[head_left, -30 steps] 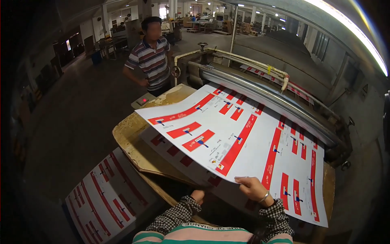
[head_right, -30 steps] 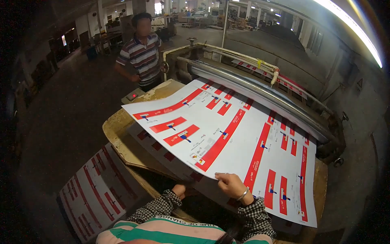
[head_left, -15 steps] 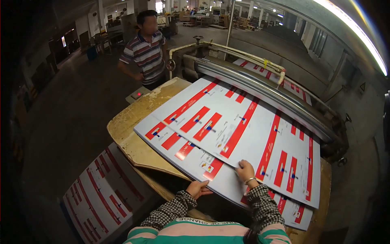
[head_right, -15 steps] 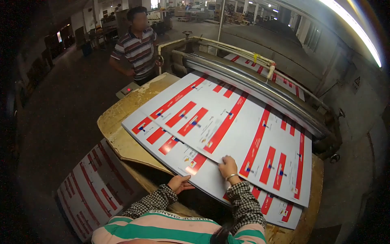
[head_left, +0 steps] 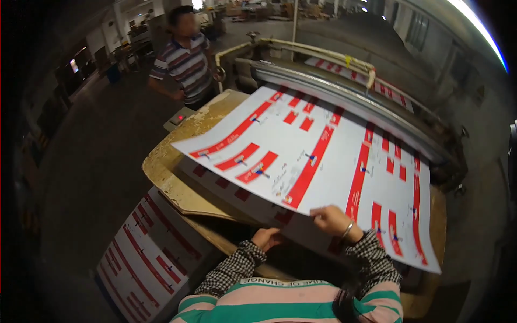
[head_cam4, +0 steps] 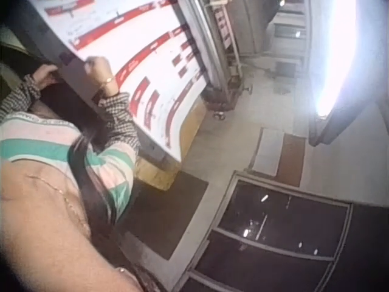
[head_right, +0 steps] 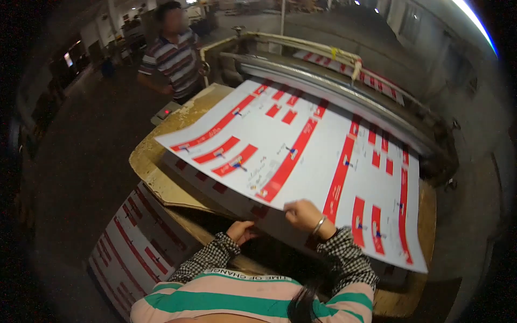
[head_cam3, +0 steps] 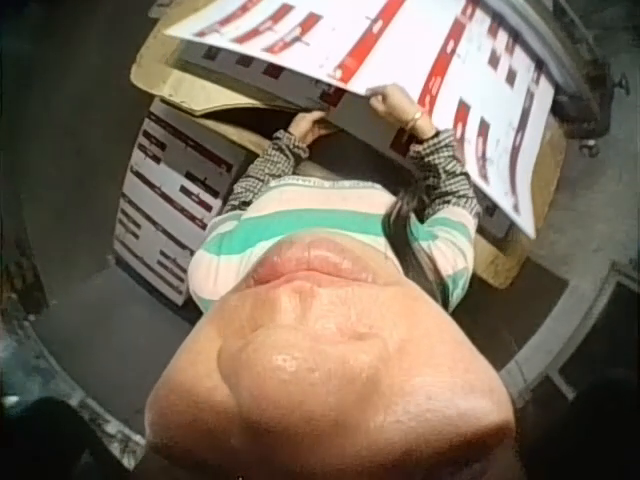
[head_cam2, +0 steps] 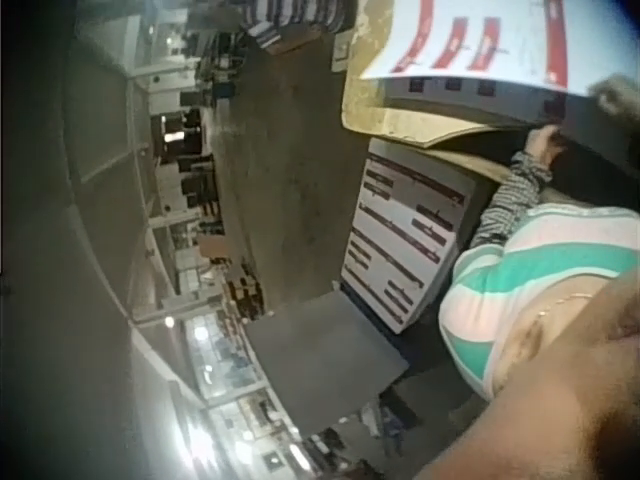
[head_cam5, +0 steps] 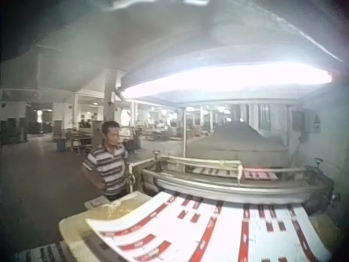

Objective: Feeding large sheets of printed paper into an industrial coating or laminating machine.

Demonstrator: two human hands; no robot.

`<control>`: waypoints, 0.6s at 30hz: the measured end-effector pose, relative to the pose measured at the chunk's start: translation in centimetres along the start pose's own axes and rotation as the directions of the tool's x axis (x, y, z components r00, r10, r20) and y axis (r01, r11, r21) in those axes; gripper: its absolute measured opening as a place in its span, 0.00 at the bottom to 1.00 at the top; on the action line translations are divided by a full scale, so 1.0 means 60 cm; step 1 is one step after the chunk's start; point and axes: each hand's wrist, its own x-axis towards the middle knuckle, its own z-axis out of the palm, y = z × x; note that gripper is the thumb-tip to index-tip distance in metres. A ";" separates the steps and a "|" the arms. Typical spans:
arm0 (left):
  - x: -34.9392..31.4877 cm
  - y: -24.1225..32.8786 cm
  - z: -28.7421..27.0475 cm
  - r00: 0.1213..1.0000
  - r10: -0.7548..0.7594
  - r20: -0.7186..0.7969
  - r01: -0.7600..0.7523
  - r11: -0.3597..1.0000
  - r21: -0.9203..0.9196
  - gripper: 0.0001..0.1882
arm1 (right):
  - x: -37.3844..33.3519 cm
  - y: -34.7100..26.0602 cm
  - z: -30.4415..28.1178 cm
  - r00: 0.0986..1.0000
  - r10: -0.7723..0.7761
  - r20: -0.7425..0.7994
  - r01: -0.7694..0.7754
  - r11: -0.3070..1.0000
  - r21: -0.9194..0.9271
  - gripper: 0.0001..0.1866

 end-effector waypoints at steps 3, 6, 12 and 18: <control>0.014 -0.012 -0.003 0.991 0.027 -0.133 -0.027 1.000 0.005 0.17 | -0.014 -0.015 0.006 0.992 -0.074 -0.100 0.078 0.996 0.040 0.07; 0.037 -0.031 -0.037 0.976 0.011 -0.219 -0.006 1.000 0.026 0.17 | -0.033 0.008 0.060 0.999 0.041 -0.007 -0.040 0.991 0.130 0.15; -0.015 -0.014 0.009 0.996 0.018 -0.089 -0.012 0.998 0.066 0.17 | -0.038 0.064 0.098 0.991 0.121 0.048 -0.127 0.979 0.159 0.16; -0.111 -0.082 -0.053 0.991 0.077 -0.109 -0.073 0.997 0.039 0.16 | -0.049 0.051 0.193 0.889 0.419 -0.186 -0.408 0.908 0.098 0.28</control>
